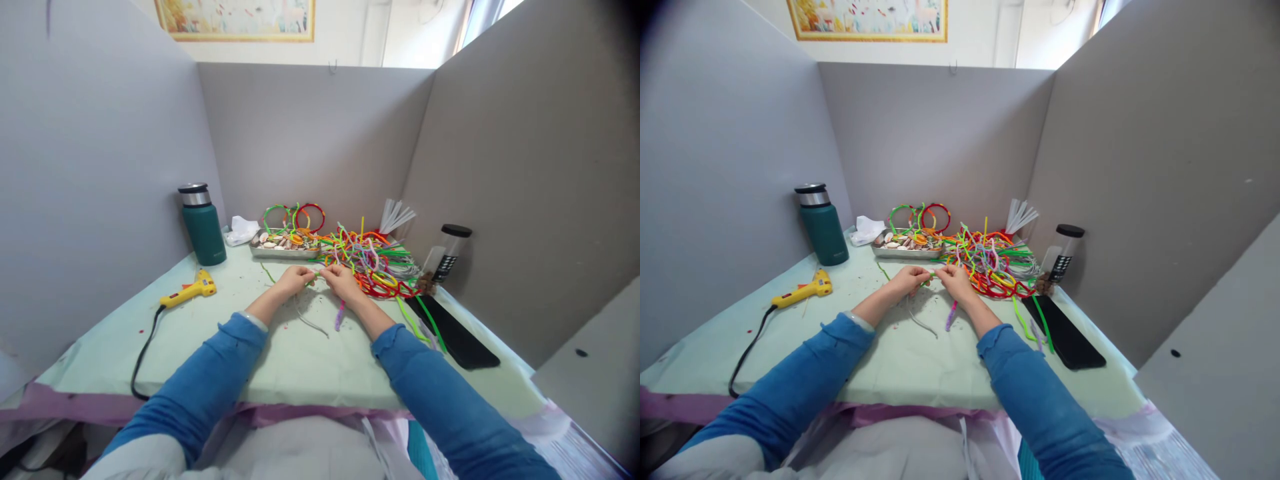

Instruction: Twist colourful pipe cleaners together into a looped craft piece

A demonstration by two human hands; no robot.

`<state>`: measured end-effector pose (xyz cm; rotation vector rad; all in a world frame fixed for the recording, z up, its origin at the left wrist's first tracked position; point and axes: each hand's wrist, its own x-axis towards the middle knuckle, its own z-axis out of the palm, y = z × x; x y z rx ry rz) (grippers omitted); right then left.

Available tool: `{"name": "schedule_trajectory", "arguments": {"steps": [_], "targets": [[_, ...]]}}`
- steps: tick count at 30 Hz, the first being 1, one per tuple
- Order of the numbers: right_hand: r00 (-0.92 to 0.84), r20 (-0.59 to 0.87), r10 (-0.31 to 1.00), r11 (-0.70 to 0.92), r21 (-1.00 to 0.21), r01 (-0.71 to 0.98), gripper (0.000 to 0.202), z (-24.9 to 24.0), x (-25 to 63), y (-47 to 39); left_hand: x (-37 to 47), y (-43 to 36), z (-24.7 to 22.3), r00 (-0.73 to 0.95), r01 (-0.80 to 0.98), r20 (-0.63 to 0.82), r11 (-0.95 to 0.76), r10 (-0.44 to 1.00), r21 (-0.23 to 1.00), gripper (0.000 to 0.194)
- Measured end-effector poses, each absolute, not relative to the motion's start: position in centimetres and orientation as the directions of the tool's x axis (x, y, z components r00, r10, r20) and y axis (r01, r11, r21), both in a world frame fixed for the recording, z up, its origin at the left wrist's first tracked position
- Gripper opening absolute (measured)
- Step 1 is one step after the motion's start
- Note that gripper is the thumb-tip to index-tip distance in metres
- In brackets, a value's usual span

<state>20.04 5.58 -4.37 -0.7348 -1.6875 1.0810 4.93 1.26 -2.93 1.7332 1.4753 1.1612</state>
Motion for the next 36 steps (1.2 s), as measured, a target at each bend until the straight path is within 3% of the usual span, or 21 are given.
{"name": "schedule_trajectory", "arguments": {"steps": [7,15,20,24,27,30,33,36], "targets": [[-0.383,0.405,0.830,0.412,-0.909,-0.067,0.029,-4.4,20.1,5.7,4.7,0.6,-2.7,0.165,0.088,0.086,-0.101,0.983,0.991,0.024],[-0.391,0.411,0.823,0.411,-0.907,-0.090,0.030,-4.3,20.0,5.8,4.7,0.0,-2.2,0.225,-0.018,0.048,-0.045,0.973,0.999,0.020],[-0.362,0.386,0.848,0.386,-0.919,-0.076,0.030,-4.6,20.2,6.2,5.0,-0.2,-1.8,0.200,0.084,0.093,-0.111,0.975,0.990,0.014],[-0.344,0.387,0.855,0.388,-0.919,-0.069,0.030,-4.7,20.2,6.4,5.1,0.2,-2.0,0.102,0.346,0.153,-0.179,0.983,0.921,0.023],[-0.345,0.374,0.861,0.379,-0.924,-0.056,0.031,-4.7,20.1,6.3,4.8,1.0,-2.7,0.020,0.586,0.297,-0.252,0.955,0.770,0.027],[-0.355,0.352,0.866,0.359,-0.932,-0.049,0.031,-4.5,20.0,6.0,4.3,1.7,-3.3,0.045,0.743,0.494,-0.360,0.868,0.564,0.025],[-0.368,0.340,0.865,0.348,-0.936,-0.048,0.030,-4.4,20.0,5.7,4.0,1.9,-3.5,0.114,0.819,0.578,-0.405,0.808,0.406,0.026],[-0.373,0.333,0.866,0.343,-0.938,-0.041,0.029,-4.2,20.1,5.5,3.9,1.8,-3.3,0.150,0.842,0.616,-0.427,0.774,0.331,0.026]]}}
